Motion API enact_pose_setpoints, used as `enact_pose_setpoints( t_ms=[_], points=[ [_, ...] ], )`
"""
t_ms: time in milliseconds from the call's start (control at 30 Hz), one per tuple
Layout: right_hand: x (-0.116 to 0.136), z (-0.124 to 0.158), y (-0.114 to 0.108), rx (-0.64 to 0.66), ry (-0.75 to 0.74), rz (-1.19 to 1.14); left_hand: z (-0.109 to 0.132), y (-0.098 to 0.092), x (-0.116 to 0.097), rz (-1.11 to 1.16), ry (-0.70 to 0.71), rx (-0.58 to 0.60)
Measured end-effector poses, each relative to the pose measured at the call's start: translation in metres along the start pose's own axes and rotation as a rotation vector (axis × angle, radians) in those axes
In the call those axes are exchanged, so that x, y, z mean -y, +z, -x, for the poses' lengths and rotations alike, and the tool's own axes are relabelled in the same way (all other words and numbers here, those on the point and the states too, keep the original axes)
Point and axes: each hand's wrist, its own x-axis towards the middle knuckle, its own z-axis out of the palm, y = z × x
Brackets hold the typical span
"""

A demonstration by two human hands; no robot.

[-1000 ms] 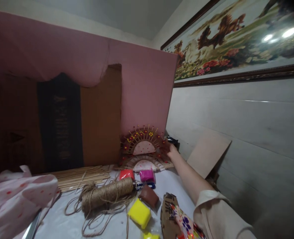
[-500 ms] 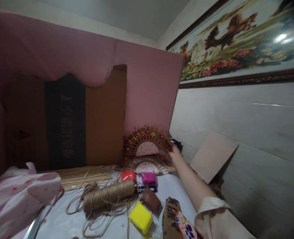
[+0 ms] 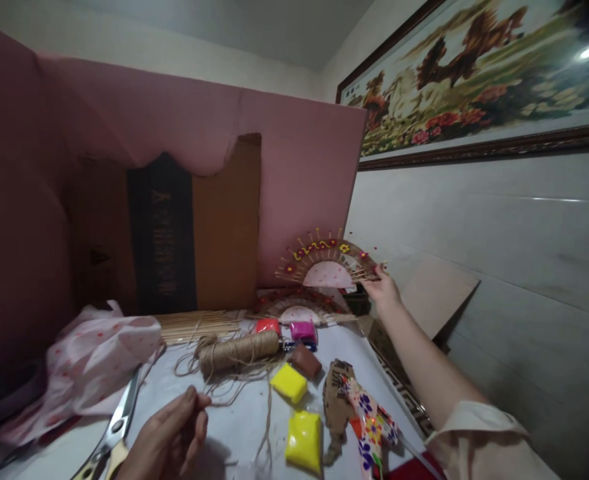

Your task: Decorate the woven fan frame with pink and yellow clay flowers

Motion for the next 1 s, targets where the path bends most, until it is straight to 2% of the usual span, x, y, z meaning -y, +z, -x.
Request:
enact_pose_setpoints(
  t_ms=[67,167,300,400,500,567,633,833,1000],
  points=[
    [0.023,0.018,-0.007,-0.020,-0.001,-0.017,0.005,0.001,-0.004,-0.057,0.068,0.069],
    [0.049,0.050,-0.016,-0.019,0.013,-0.028,0.008,-0.001,-0.009,-0.073,0.161,0.061],
    [0.055,0.099,-0.023,0.012,0.085,-0.015,0.011,-0.003,-0.009,-0.034,0.158,0.074],
    [0.034,0.140,-0.023,0.025,0.181,0.009,0.016,-0.002,-0.007,-0.014,0.105,0.095],
    [-0.001,0.181,-0.018,0.036,0.300,0.036,0.019,0.000,-0.010,0.059,0.025,0.102],
    [-0.025,0.204,-0.013,0.033,0.368,0.053,0.018,-0.002,-0.017,0.109,0.011,0.019],
    [-0.046,0.221,-0.007,0.023,0.412,0.065,0.014,-0.008,-0.026,0.117,0.066,-0.116],
    [-0.080,0.245,0.002,-0.010,0.493,0.126,-0.007,-0.036,-0.047,0.062,0.137,-0.211],
    [-0.085,0.244,-0.006,-0.017,0.581,0.258,-0.013,-0.050,-0.051,-0.039,0.079,-0.150]
  ],
)
